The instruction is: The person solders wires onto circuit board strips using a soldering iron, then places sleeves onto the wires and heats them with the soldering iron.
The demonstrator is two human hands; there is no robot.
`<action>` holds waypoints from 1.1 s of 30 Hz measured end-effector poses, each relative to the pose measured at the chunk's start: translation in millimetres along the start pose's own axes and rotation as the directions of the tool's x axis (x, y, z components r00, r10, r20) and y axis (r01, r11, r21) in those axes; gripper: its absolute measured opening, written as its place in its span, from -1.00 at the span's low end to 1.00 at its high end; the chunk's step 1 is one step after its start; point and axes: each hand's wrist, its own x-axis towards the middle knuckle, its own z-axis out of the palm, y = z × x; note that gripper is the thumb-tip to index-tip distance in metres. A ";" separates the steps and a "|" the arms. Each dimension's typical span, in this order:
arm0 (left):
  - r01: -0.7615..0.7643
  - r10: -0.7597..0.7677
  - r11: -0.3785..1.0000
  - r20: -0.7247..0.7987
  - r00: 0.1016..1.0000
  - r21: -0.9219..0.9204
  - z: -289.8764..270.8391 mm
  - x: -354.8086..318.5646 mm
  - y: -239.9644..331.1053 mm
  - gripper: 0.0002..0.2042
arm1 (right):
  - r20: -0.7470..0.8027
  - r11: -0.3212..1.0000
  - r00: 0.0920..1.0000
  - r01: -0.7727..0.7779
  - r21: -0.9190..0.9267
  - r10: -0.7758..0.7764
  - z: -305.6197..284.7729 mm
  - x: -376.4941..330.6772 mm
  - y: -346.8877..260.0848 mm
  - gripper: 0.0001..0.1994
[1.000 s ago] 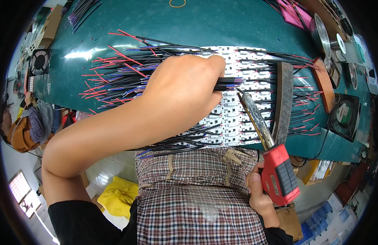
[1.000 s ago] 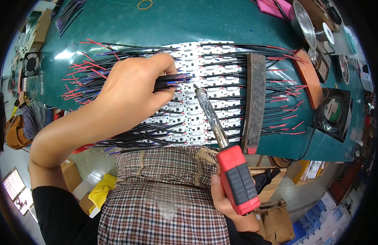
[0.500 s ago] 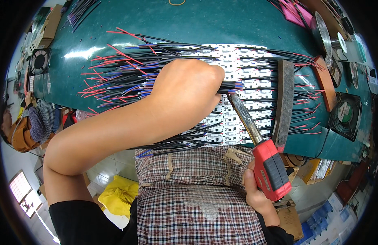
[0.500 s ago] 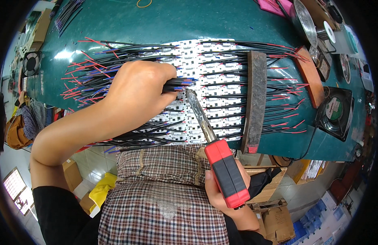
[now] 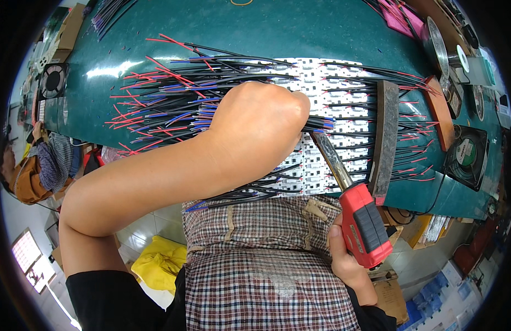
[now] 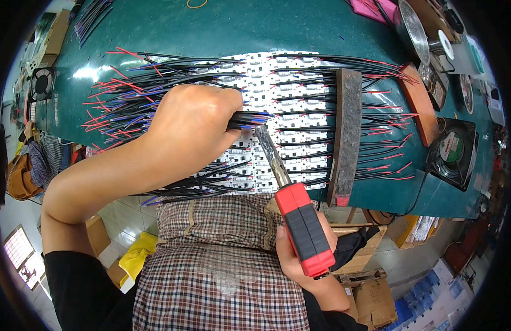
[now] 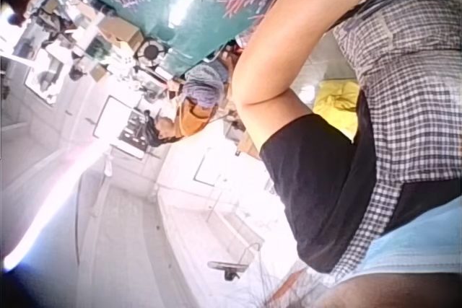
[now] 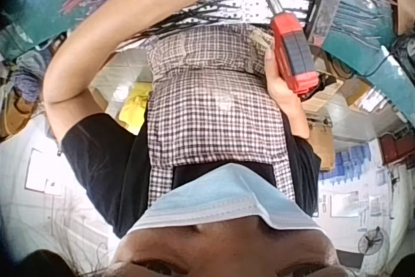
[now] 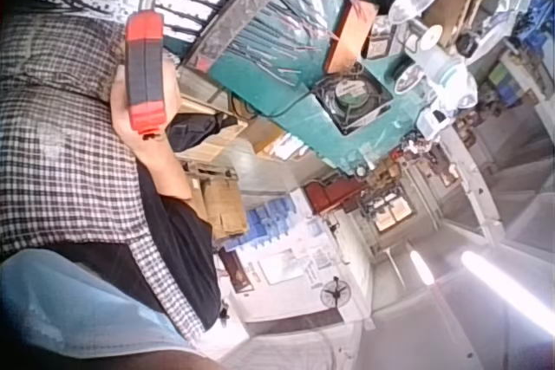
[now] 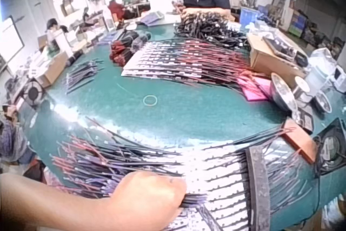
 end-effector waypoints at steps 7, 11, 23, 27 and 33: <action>-0.021 0.021 1.000 -0.018 1.000 0.007 0.3 1.6 1.1 -0.76 | -0.003 0.998 0.998 -0.062 0.030 0.062 0.5 -1.2 -1.9 -0.85; -0.039 0.039 0.999 -0.021 0.999 0.006 -1.9 3.2 2.1 -0.92 | -0.009 0.999 0.999 -0.046 0.009 0.046 -3.0 -7.5 2.9 -0.83; 0.036 -0.036 0.997 -0.013 0.999 -0.063 -0.8 7.8 -7.9 -0.81 | -0.011 0.999 0.999 -0.046 0.014 0.046 -2.8 -9.6 4.1 -0.83; 0.056 -0.054 0.995 0.017 0.998 -0.084 -2.7 9.8 -5.1 -0.80 | 0.006 0.998 0.998 -0.070 0.009 0.070 -3.2 -9.0 4.2 -0.84; 0.035 -0.036 0.998 -0.005 0.999 -0.051 -1.4 7.6 0.2 -0.78 | -0.008 0.998 0.998 0.060 -0.032 -0.060 -0.4 -5.1 6.9 -0.83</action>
